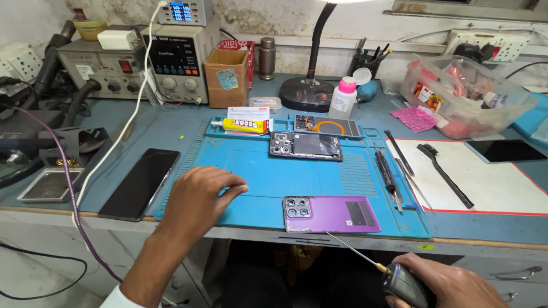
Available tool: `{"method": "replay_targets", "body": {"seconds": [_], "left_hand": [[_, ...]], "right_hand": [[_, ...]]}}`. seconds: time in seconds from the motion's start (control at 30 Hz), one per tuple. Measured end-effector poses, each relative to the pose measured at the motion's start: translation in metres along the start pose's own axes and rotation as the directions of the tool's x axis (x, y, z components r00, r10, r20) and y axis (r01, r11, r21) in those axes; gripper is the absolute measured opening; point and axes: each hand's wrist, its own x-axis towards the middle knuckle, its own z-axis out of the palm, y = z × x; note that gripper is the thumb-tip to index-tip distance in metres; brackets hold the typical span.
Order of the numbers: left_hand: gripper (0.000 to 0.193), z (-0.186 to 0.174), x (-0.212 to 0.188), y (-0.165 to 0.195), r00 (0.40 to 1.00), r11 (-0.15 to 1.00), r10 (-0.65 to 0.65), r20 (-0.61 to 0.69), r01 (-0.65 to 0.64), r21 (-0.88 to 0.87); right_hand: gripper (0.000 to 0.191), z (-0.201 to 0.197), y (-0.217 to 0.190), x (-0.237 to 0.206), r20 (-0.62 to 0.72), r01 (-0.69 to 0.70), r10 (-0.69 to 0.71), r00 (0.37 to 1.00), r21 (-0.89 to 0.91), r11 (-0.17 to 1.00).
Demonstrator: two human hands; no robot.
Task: The person holds a purple phone back cover on a blue repair mat and directs a handheld hot air gun along its edges, repositioning and turning the cover to heat different sides. They continue heating around the cover and adjust its position on the mat throughout the clip.
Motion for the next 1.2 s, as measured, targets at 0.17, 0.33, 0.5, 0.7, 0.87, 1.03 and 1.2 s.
{"method": "replay_targets", "body": {"seconds": [0.17, 0.33, 0.5, 0.7, 0.87, 1.03, 1.2], "left_hand": [[0.015, 0.004, 0.004, -0.015, 0.997, 0.994, -0.066, 0.027, 0.063, 0.090], [0.012, 0.012, -0.002, -0.018, 0.997, 0.994, -0.045, -0.061, 0.051, 0.092], [0.032, 0.023, 0.004, 0.002, 0.993, 0.994, 0.078, -0.087, -0.071, 0.078], [0.089, 0.041, 0.007, 0.043, 0.949, 0.942, 0.172, 0.264, -0.080, -0.326], [0.084, 0.044, 0.014, 0.050, 0.928, 0.925, 0.214, 0.303, -0.093, -0.368], [0.088, 0.046, 0.009, 0.055, 0.952, 0.881, 0.215, 0.219, -0.092, -0.465], [0.091, 0.051, 0.003, 0.055, 0.957, 0.870, 0.270, 0.106, -0.195, -0.453]], "right_hand": [[0.061, 0.002, 0.006, 0.003, 0.015, 0.001, -0.001, 1.000, 0.006, 1.000], [0.062, 0.003, 0.016, 0.004, 0.035, -0.010, 0.010, 0.999, -0.005, 1.000], [0.061, 0.005, 0.022, 0.008, 0.050, -0.008, 0.012, 0.999, -0.070, 0.998], [0.065, -0.003, 0.024, 0.008, 0.053, -0.024, 0.030, 0.998, -0.111, 0.994], [0.059, -0.018, 0.013, 0.000, 0.091, -0.087, 0.101, 0.991, -0.140, 0.986], [0.059, -0.026, 0.001, -0.004, 0.082, -0.102, 0.113, 0.990, -0.135, 0.986], [0.055, -0.032, 0.000, -0.006, 0.097, -0.090, 0.104, 0.990, -0.139, 0.986]]}}
